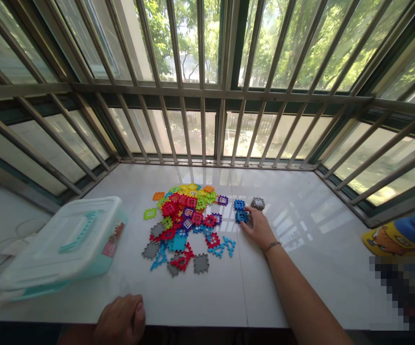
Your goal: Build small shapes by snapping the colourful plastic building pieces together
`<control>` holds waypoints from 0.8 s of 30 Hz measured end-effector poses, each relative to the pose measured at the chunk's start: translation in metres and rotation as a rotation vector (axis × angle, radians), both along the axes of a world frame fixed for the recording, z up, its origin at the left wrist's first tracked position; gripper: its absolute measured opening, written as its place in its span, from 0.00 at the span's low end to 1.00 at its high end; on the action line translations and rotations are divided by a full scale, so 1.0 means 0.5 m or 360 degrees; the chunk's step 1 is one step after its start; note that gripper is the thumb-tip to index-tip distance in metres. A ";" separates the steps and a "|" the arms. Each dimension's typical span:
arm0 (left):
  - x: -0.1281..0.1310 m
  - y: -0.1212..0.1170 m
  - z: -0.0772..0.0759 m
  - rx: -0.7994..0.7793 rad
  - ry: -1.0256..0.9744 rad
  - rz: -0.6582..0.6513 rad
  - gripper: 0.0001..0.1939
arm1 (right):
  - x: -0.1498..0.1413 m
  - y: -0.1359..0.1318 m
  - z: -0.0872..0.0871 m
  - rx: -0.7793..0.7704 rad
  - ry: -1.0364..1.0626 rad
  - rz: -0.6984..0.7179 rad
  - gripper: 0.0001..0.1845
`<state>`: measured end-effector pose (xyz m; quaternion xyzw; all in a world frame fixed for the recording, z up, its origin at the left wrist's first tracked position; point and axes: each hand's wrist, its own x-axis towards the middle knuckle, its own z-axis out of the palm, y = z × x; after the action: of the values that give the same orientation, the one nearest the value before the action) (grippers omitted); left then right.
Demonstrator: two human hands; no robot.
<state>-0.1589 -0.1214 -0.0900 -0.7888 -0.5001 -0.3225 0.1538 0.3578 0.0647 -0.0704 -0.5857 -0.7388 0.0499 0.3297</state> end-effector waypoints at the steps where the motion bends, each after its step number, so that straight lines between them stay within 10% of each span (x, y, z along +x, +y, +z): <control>1: -0.001 0.000 -0.001 0.0008 -0.0001 0.0002 0.05 | 0.000 0.000 0.001 -0.0001 0.0003 0.0001 0.31; 24: 0.001 -0.001 0.001 -0.0071 0.0009 0.0024 0.05 | -0.002 -0.004 0.011 0.0045 0.0053 0.0036 0.30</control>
<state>-0.1582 -0.1219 -0.0895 -0.7891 -0.5128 -0.3078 0.1399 0.3568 0.0629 -0.0649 -0.5717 -0.7404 0.0531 0.3496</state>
